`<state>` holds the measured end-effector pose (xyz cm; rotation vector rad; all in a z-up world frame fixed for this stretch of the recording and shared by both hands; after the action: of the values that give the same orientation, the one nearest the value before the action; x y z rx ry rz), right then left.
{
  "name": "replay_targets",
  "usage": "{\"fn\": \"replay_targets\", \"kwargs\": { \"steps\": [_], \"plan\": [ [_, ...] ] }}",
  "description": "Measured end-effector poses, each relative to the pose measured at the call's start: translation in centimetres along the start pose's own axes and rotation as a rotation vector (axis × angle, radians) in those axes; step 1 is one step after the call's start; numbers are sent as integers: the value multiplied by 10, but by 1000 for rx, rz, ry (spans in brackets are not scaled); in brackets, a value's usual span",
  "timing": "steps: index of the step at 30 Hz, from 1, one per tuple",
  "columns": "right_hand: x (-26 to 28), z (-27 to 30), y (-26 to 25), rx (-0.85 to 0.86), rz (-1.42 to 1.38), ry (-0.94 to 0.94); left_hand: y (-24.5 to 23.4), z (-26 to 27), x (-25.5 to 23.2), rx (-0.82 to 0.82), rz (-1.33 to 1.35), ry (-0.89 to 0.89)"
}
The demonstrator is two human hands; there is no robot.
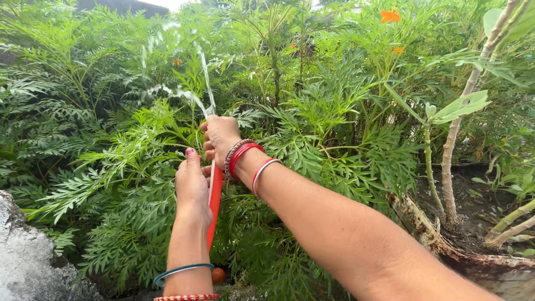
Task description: The person waters various potted plants on a rooftop garden using a hose, controlling the water flow by pinching the end of the hose and moving it between different pots.
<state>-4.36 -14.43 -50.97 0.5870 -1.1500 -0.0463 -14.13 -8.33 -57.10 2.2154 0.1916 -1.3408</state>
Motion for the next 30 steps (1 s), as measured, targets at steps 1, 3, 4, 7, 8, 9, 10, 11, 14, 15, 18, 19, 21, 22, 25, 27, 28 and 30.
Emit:
{"fn": "replay_targets", "kwargs": {
  "steps": [1, 3, 4, 7, 8, 9, 10, 11, 14, 15, 18, 19, 21, 22, 25, 27, 28, 30],
  "plan": [
    [2, 1, -2, -26, -8, -13, 0, 0, 0, -9, -9, -9],
    [5, 2, -3, -35, -24, -31, 0, 0, -1, -20, -18, -25],
    [6, 2, -4, -41, -32, -39, 0, -1, -1, -22, -18, -33],
    [8, 0, 1, -40, -39, -33, -1, -4, -1, -37, -3, -18],
    [8, -2, 6, -4, -8, -23, -3, -5, -2, -46, 3, -7],
    [9, -4, 12, 32, 23, -13, -6, -6, -3, -66, 25, 3],
    [9, -6, 17, 69, 53, -3, -10, -8, -5, -87, 45, 14],
    [9, -8, 25, 130, 101, 17, -14, -10, -7, -107, 66, 25],
    [4, -12, 51, 290, 251, 99, -29, -14, -15, -191, 167, 84],
    [1, -12, 61, 330, 308, 140, -34, -14, -17, -199, 197, 84],
    [-3, -8, 85, 414, 395, 177, -46, -13, -19, -209, 263, 92],
    [-4, -7, 91, 435, 410, 175, -49, -13, -20, -201, 270, 97],
    [-1, -6, 98, 418, 397, 136, -51, -16, -20, -209, 279, 102],
    [2, -6, 99, 406, 389, 115, -51, -17, -20, -223, 281, 99],
    [14, -7, 91, 224, 266, 37, -51, -18, -22, -228, 240, 109],
    [26, -8, 78, 102, 89, -73, -49, -19, -23, -222, 225, 124],
    [32, -8, 70, 39, 1, -129, -46, -19, -23, -221, 231, 132],
    [42, -7, 53, -90, -90, -230, -41, -20, -20, -214, 226, 128]
  ]
}}
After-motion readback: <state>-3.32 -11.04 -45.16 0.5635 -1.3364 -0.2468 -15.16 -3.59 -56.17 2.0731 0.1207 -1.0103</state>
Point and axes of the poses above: each hand's wrist, its own z-axis away from the middle knuckle, its own y-axis out of the palm, x = y × z, the point moved 3 cm from there along -z, towards the middle knuckle, and after that the axes turned 15 degrees about y, right-handed, at the moved point
